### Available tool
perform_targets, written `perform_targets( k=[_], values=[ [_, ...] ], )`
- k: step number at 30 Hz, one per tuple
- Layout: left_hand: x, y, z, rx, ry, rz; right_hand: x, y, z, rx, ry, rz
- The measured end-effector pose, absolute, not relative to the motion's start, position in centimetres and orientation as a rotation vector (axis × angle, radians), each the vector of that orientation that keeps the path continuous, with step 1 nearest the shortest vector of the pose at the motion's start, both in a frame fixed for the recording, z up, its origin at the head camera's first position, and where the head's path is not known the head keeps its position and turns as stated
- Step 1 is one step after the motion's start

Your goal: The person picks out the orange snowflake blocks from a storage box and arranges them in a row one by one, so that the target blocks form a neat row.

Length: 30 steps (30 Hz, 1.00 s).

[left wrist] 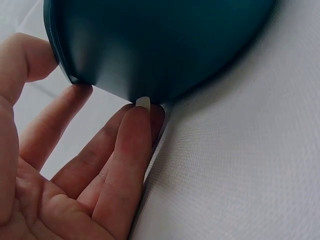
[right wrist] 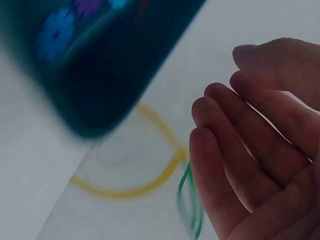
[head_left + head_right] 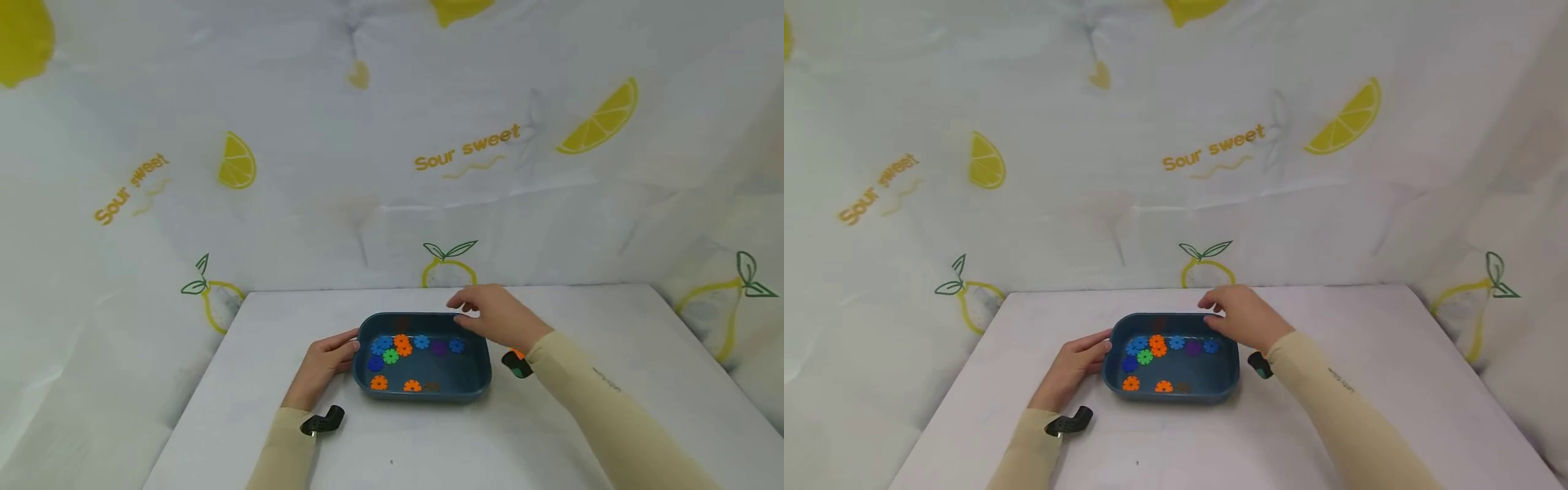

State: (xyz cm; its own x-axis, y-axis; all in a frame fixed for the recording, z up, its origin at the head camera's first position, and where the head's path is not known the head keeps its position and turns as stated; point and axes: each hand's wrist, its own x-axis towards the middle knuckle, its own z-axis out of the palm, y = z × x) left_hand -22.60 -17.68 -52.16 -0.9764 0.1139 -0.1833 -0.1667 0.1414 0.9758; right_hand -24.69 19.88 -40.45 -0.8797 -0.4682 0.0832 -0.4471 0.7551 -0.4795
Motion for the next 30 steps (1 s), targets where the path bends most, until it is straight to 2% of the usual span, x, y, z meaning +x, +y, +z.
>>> perform_targets(
  k=[6,11,21,30],
  values=[
    [-22.6,-17.5,-52.2,-0.05,2.209,1.918,-25.6,12.1,-41.1,-0.951,2.739,-0.512],
    [-22.6,-17.2,-52.1,-0.022,2.21,1.921,-26.3,8.6,-43.0,-0.982,2.722,-0.36],
    [-22.9,-17.8,-52.1,-0.005,2.235,1.889,-26.7,6.4,-45.3,-1.056,2.775,-0.197],
    [-22.6,-17.6,-51.8,-0.018,2.228,1.905,-26.6,7.1,-45.8,-1.038,2.754,-0.191]
  ],
)
